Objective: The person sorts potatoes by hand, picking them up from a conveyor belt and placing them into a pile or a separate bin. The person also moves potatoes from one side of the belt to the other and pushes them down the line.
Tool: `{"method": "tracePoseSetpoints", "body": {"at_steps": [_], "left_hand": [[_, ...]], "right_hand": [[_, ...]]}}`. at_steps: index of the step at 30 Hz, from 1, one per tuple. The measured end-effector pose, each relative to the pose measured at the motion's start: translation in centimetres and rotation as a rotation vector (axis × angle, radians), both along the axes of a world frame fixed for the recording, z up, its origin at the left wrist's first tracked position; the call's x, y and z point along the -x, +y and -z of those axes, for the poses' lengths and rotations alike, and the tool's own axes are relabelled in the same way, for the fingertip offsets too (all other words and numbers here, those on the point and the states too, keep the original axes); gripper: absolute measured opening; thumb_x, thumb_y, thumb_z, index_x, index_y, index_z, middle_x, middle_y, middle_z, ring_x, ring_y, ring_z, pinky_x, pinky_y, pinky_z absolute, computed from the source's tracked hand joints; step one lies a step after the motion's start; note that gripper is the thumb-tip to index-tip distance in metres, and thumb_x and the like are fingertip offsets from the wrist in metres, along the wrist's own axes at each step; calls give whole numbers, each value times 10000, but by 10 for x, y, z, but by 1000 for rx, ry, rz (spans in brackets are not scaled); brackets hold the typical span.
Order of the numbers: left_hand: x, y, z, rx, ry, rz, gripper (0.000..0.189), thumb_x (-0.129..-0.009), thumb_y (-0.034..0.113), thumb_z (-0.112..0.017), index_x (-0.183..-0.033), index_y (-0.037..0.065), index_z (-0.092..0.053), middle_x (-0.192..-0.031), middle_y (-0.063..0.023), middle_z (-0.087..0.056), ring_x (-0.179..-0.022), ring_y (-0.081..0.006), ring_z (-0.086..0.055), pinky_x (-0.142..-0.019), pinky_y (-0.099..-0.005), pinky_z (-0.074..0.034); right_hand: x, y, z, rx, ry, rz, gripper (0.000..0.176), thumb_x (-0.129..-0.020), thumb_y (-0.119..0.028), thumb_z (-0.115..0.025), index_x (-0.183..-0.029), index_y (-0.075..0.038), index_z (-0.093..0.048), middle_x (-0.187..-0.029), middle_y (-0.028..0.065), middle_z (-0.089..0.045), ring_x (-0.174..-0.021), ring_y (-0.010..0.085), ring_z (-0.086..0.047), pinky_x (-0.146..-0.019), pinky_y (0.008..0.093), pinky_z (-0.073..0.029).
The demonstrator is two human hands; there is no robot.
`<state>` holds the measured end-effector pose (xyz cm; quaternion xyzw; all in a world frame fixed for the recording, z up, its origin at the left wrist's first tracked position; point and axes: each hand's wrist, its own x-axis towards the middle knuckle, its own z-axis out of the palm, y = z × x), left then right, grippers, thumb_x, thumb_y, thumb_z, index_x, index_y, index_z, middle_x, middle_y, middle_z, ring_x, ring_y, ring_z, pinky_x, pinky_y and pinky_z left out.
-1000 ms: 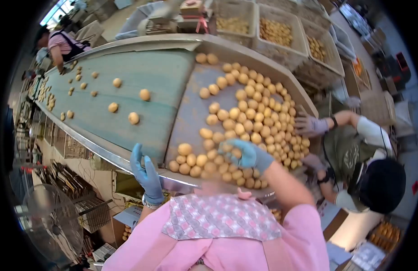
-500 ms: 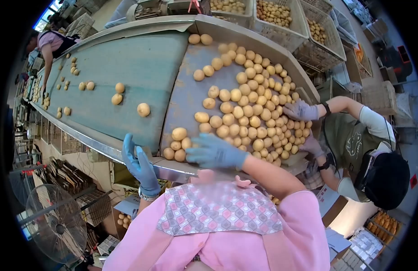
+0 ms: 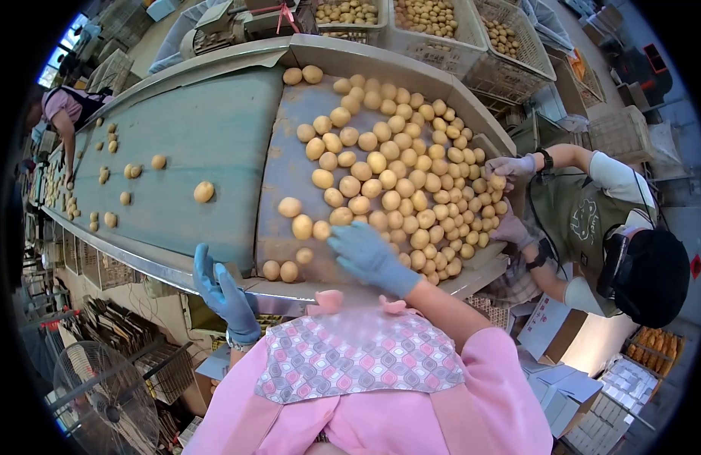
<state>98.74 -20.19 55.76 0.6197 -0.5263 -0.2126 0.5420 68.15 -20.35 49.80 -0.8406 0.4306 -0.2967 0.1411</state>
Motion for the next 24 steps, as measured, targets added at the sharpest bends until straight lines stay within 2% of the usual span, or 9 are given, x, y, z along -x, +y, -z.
{"method": "tracePoseSetpoints", "body": {"at_steps": [3, 5, 9, 11, 13, 14, 16, 19, 24], "left_hand": [[-1, 2, -2, -3, 1, 5, 454, -1084, 44, -486, -1525, -58, -456, -1537, -182, -526, -1394, -279, -522, -1166, -420, -421], [-1, 4, -2, -25, -21, 17, 446, -1084, 46, -487, -1518, -57, -465, -1531, -179, -531, -1390, -275, -525, -1156, -414, -428], [-2, 2, 2, -45, -19, 15, 430, -1085, 50, -489, -1502, -56, -489, -1511, -172, -553, -1374, -270, -541, -1135, -400, -440], [-1, 3, 1, -47, -12, 11, 425, -1086, 54, -492, -1496, -56, -497, -1503, -169, -562, -1366, -268, -548, -1130, -395, -442], [0, 3, -1, -60, -42, 3, 423, -1087, 57, -493, -1494, -57, -502, -1501, -168, -566, -1364, -267, -552, -1134, -394, -441], [1, 3, -2, -68, -55, 4, 422, -1088, 59, -493, -1493, -57, -504, -1500, -168, -569, -1364, -267, -553, -1135, -393, -440], [2, 3, -5, -83, -21, 11, 427, -1090, 62, -495, -1500, -56, -499, -1507, -168, -564, -1372, -267, -549, -1144, -394, -433], [1, 1, 3, -49, 8, 23, 436, -1092, 64, -499, -1511, -55, -489, -1515, -172, -559, -1383, -267, -543, -1158, -395, -422], [-1, 0, 5, -26, 57, 26, 447, -1076, 49, -509, -1506, -70, -490, -1504, -184, -564, -1352, -273, -554, -1145, -402, -425]], "right_hand": [[35, -6, -8, -10, -61, 205, 357, -1003, -103, -615, -1348, -30, -671, -1322, 175, -701, -1200, 346, -673, -1063, 461, -515], [68, -47, 10, 109, -205, 444, 274, -1030, -119, -598, -1259, -15, -706, -1152, 152, -731, -1045, 344, -678, -928, 446, -546], [130, -160, 34, 263, -183, 947, 372, -1036, -178, -607, -1341, 31, -644, -1316, 212, -676, -1180, 394, -647, -1033, 446, -519], [124, -220, 37, -15, -222, 1208, 448, -1030, -228, -589, -1434, -35, -600, -1459, 218, -587, -1307, 404, -576, -1093, 441, -478], [68, -243, 34, -279, 181, 1259, 542, -1037, -492, -479, -1486, -198, -556, -1563, 150, -501, -1399, 482, -476, -1180, 712, -274], [47, -262, 65, -69, 229, 1290, 578, -1038, -554, -429, -1475, -191, -538, -1549, 132, -508, -1412, 522, -435, -1145, 811, -174], [5, -251, 26, -157, 172, 1018, 534, -997, -511, -542, -1419, -186, -576, -1540, 103, -520, -1383, 526, -425, -1158, 715, -262], [-69, -192, 26, 255, 138, 631, 562, -955, -422, -671, -1470, -234, -551, -1472, 86, -571, -1397, 512, -417, -1170, 688, -280], [-62, -59, 8, 14, 80, -70, 529, -960, -336, -689, -1464, -216, -581, -1590, 67, -498, -1547, 344, -349, -1261, 632, -237]]}}
